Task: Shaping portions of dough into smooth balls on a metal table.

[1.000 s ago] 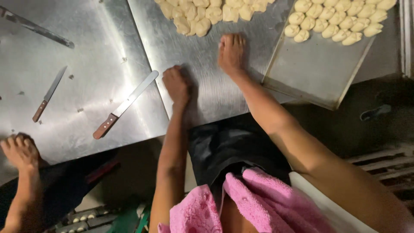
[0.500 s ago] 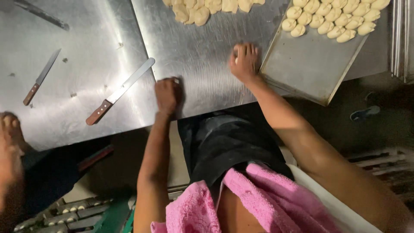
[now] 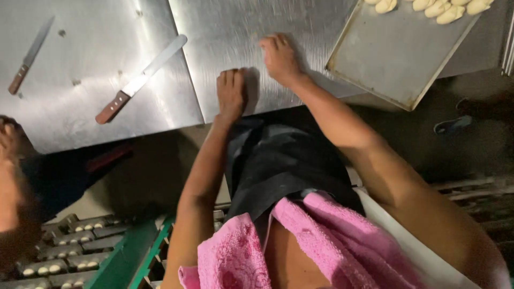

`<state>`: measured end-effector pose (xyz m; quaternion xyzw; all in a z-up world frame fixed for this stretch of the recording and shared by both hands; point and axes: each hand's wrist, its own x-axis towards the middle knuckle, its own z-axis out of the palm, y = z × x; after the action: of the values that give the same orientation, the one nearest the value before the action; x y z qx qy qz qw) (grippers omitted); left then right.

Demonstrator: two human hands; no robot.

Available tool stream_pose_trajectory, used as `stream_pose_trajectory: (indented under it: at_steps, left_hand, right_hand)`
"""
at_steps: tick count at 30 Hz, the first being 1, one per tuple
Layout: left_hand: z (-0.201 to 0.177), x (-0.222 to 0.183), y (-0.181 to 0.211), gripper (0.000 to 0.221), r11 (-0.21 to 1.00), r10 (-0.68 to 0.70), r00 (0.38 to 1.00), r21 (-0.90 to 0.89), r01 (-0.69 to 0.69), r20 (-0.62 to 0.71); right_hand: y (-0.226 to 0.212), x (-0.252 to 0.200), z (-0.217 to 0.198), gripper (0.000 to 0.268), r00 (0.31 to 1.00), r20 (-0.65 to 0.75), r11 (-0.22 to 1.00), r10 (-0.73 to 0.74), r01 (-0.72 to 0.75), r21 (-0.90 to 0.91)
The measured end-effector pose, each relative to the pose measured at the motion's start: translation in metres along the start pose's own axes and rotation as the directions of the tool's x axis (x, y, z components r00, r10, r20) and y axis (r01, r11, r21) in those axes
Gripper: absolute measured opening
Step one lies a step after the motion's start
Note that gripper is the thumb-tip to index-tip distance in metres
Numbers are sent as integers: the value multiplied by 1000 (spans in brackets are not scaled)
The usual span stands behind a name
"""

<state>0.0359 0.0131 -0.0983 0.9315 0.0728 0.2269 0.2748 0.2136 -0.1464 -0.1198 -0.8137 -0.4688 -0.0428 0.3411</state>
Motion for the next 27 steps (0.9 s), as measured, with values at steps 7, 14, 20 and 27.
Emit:
stream_pose_trajectory:
  at_steps: [7,14,20,27]
  left_hand:
    - [-27,34,-47,38,963,-222,969,132,235,-108]
    - [7,34,37,61,893,-362,914,-349,284,-183]
    - [-32,-16,18,63,904,-80,996,-419,88,37]
    - [-44,34,11,45,995,-82,996,-55,83,18]
  right_hand:
    - [23,27,-35,42,937,-249,934,244,-296,-198]
    - [-40,22,15,57,938,-166,887,303,-213,410]
    - [-13,-13,-55,47,960,256,923,113,-197,332]
    - [-5,-9,-78,47,993,26,992,117,-118,43]
